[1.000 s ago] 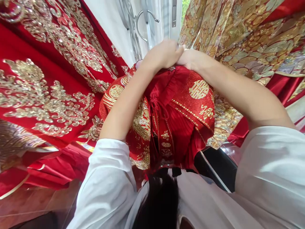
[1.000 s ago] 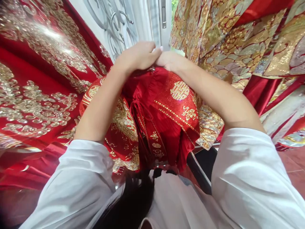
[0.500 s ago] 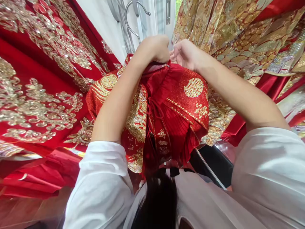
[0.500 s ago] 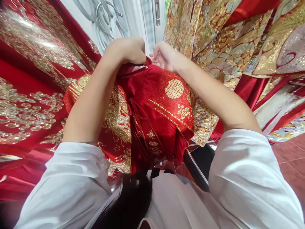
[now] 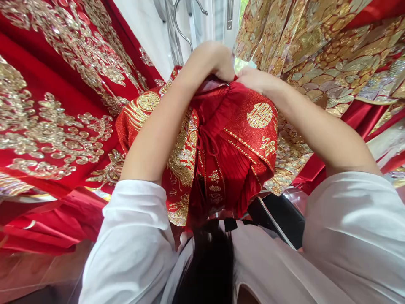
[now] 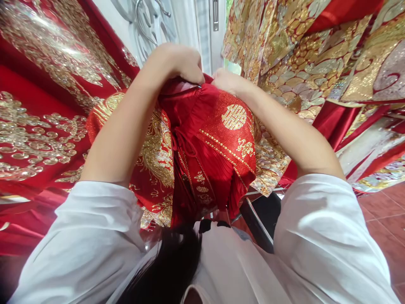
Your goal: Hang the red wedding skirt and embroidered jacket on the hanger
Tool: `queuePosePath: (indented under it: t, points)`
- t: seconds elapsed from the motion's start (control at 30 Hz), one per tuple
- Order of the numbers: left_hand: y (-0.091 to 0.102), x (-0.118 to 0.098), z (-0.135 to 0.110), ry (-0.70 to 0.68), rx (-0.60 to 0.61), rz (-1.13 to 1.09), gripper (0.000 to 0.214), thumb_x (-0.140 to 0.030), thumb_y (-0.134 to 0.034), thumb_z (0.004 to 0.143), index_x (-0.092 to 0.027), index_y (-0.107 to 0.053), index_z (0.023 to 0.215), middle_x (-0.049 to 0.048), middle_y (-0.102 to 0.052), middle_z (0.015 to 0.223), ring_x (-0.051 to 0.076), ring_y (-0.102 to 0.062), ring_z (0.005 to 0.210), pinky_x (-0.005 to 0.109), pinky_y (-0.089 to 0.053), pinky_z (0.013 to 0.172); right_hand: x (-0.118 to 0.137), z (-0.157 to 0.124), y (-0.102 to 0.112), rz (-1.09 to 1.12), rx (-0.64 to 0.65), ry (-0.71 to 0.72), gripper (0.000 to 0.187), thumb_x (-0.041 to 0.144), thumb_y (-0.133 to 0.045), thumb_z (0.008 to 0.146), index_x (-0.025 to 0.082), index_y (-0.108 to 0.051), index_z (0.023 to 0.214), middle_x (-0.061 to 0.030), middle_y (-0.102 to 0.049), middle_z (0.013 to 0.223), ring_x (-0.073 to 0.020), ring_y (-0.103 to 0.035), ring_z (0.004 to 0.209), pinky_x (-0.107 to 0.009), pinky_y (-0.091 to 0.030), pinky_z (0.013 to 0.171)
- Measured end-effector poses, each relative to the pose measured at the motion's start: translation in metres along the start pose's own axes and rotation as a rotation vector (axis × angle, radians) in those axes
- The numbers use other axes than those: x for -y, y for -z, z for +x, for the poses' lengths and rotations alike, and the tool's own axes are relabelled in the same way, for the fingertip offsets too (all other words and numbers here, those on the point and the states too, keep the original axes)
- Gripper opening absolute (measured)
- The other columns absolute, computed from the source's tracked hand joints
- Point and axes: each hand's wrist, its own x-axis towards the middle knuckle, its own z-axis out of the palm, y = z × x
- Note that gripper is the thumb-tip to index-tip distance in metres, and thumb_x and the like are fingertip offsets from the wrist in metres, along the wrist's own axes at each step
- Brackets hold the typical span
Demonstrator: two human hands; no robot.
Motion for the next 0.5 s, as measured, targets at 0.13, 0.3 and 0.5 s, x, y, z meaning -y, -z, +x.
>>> queuePosePath:
  t: [0.13,0.3,0.5]
  points:
    - [0.001,0.002,0.015,-0.095,0.07,-0.034,0.042,-0.018,-0.062,0.08,0.011,-0.064,0.109,0.024,-0.065,0.097,0.037,-0.06,0.1,0.048,-0.045,0.09,0.008,-0.003,0.01,-0.174,-0.336,0.129,0.026,-0.008,-0.045,0.074,0.01,-0.046,0.055,0.0074,-0.026,0.045,-0.0024,-0.024,0.055,-0.013,-0.036,0.065]
    - [-0.011,0.009,0.011,-0.103,-0.126,-0.147,0.035,-0.008,-0.055,0.075,0.007,-0.067,0.104,0.0203,-0.064,0.095,0.028,-0.06,0.092,0.037,-0.047,0.08,-0.022,-0.002,0.015,0.112,-0.023,0.206,0.014,-0.005,-0.049,0.074,0.01,-0.051,0.075,0.0103,-0.045,0.053,-0.0007,-0.038,0.059,-0.01,-0.038,0.066]
    - [-0.014,0.009,0.007,-0.076,-0.148,-0.194,0.029,-0.007,-0.054,0.072,0.002,-0.069,0.095,0.0155,-0.064,0.079,0.022,-0.056,0.078,0.033,-0.043,0.071,-0.052,-0.012,0.018,0.175,0.042,-0.031,0.01,0.017,-0.056,0.079,0.01,-0.054,0.073,0.0045,-0.053,0.059,-0.0047,-0.048,0.06,-0.021,-0.045,0.071]
